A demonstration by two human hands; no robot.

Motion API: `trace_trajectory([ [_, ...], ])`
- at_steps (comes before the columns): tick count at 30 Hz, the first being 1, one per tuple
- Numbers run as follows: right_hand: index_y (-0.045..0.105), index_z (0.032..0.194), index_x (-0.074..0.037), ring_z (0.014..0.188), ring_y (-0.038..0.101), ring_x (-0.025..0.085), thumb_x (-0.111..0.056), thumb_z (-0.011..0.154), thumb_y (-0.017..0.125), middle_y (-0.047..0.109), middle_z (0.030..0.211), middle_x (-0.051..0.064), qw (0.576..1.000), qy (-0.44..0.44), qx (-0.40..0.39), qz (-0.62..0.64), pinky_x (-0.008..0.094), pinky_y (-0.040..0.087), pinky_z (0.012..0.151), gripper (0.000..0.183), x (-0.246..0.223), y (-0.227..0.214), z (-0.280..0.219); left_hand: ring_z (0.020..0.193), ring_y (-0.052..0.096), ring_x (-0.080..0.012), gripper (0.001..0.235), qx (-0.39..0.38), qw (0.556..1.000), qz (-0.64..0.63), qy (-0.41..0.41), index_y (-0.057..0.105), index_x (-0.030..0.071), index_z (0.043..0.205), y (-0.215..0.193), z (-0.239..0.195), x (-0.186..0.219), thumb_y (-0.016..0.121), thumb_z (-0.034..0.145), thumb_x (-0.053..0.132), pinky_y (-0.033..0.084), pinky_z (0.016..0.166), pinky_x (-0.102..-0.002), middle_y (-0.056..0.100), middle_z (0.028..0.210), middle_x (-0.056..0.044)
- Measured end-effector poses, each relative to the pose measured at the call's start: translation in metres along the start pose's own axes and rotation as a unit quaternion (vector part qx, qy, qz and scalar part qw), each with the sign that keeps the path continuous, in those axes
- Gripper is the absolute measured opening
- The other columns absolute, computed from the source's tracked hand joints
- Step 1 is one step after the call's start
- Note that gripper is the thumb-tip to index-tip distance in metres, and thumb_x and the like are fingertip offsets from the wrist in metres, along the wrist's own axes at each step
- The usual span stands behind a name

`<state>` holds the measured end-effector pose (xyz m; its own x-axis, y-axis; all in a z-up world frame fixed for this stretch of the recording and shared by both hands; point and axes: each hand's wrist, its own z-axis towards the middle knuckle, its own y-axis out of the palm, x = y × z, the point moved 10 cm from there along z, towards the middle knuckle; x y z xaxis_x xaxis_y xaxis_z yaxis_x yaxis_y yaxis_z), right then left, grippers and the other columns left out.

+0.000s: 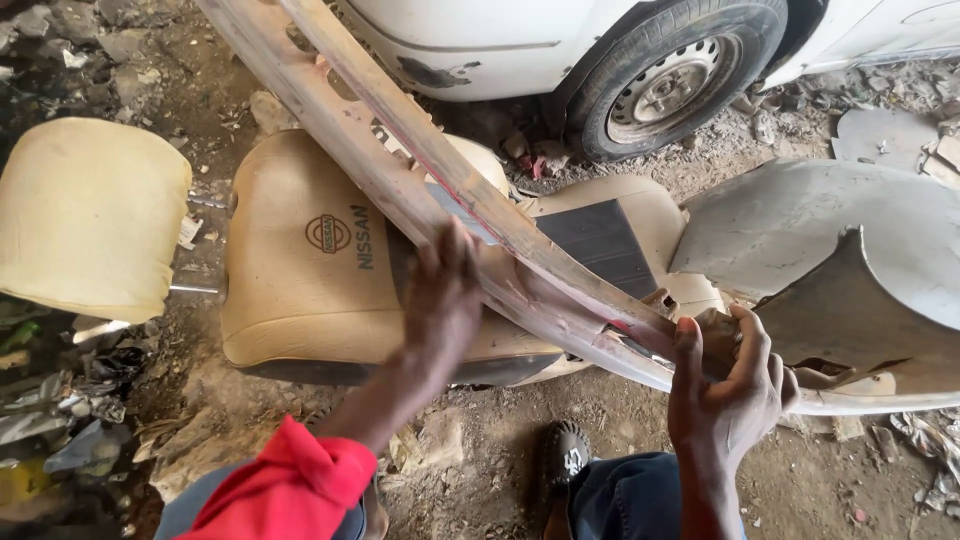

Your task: The person sands a long, curved car trim piece using a sanding block. The trim is held over a beige car seat while the person works on its surface in a cluttered outdoor area.

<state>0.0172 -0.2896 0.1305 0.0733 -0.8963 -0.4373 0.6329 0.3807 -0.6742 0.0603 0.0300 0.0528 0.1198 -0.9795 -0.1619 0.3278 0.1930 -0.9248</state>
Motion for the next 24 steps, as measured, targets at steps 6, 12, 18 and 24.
trace_trajectory([
  [6, 0.074, 0.146, -0.005, 0.126, 0.069, 0.042, -0.048, 0.115, 0.071, 0.082, 0.136, 0.018, 0.999, -0.04, 0.018, -0.001, 0.055, 0.037, 0.112, 0.053, -0.009, -0.001, 0.0, 0.11, 0.065, -0.0341, 0.044, 0.08, 0.997, -0.023, 0.002, 0.057, 0.0, 0.154, 0.005, 0.016, -0.021, 0.059, 0.111, 0.004, 0.065, 0.081, -0.039, 0.051, 0.157, -0.025],
  [12, 0.074, 0.146, -0.009, 0.124, 0.068, 0.041, -0.052, 0.112, 0.071, 0.082, 0.131, 0.016, 1.0, -0.013, 0.014, -0.001, 0.052, 0.038, 0.111, 0.055, -0.005, -0.004, 0.002, 0.101, 0.064, -0.0232, 0.054, 0.111, 0.993, 0.034, -0.026, 0.062, 0.001, 0.159, 0.015, 0.014, -0.018, 0.069, 0.112, 0.027, 0.061, 0.086, -0.038, 0.06, 0.167, -0.015],
  [18, 0.073, 0.147, -0.01, 0.125, 0.067, 0.04, -0.052, 0.112, 0.07, 0.081, 0.13, 0.015, 1.0, -0.009, 0.007, 0.006, 0.053, 0.036, 0.112, 0.054, -0.004, 0.0, 0.001, 0.111, 0.06, -0.0361, 0.067, 0.037, 0.998, -0.041, 0.02, 0.047, -0.004, 0.167, 0.02, 0.014, -0.026, 0.062, 0.104, 0.014, 0.061, 0.09, -0.046, 0.045, 0.176, -0.022],
  [24, 0.074, 0.145, -0.012, 0.124, 0.067, 0.039, -0.051, 0.11, 0.071, 0.081, 0.129, 0.013, 1.0, 0.004, 0.008, 0.008, 0.052, 0.037, 0.112, 0.052, -0.004, -0.002, 0.004, 0.121, 0.061, -0.0349, 0.083, 0.09, 0.991, -0.049, 0.088, 0.052, 0.005, 0.164, 0.019, 0.011, -0.03, 0.085, 0.091, 0.024, 0.07, 0.093, -0.045, 0.041, 0.173, -0.023],
])
